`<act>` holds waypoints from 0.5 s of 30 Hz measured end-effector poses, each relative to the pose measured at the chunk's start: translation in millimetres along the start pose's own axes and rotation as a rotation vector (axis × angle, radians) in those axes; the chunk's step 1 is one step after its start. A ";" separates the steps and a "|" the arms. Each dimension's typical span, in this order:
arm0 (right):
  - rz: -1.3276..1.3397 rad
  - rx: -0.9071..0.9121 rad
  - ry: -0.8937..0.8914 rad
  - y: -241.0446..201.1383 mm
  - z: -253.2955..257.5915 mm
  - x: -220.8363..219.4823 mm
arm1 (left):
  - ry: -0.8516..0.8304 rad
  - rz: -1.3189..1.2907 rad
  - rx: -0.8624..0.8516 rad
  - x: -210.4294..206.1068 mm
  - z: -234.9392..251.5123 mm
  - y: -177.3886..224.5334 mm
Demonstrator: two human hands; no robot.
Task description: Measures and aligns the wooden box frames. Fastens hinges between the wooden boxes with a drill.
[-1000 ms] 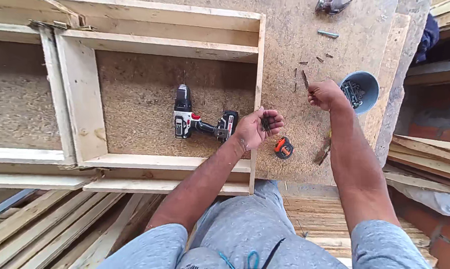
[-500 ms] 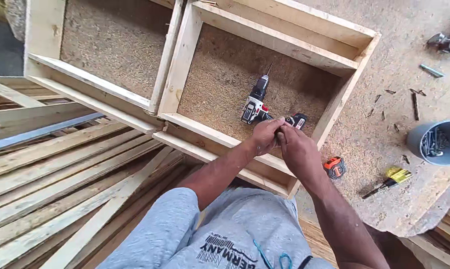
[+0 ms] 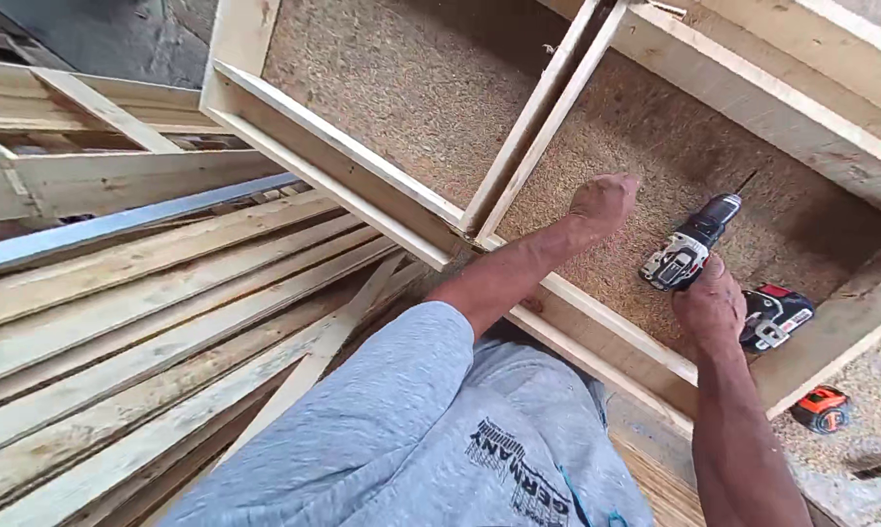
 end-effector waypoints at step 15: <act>-0.027 -0.123 -0.053 -7.5 -1.9 12.2 | -0.090 0.045 -0.248 16.4 13.3 11.4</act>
Point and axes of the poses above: each hand's wrist, its own z-axis towards the middle knuckle, its own x-axis out of the back of the hand, y = z × x, the point moved 6 cm from there along z, towards the middle knuckle, and after that the axes turned 8 degrees about y, right-handed, at the moved point
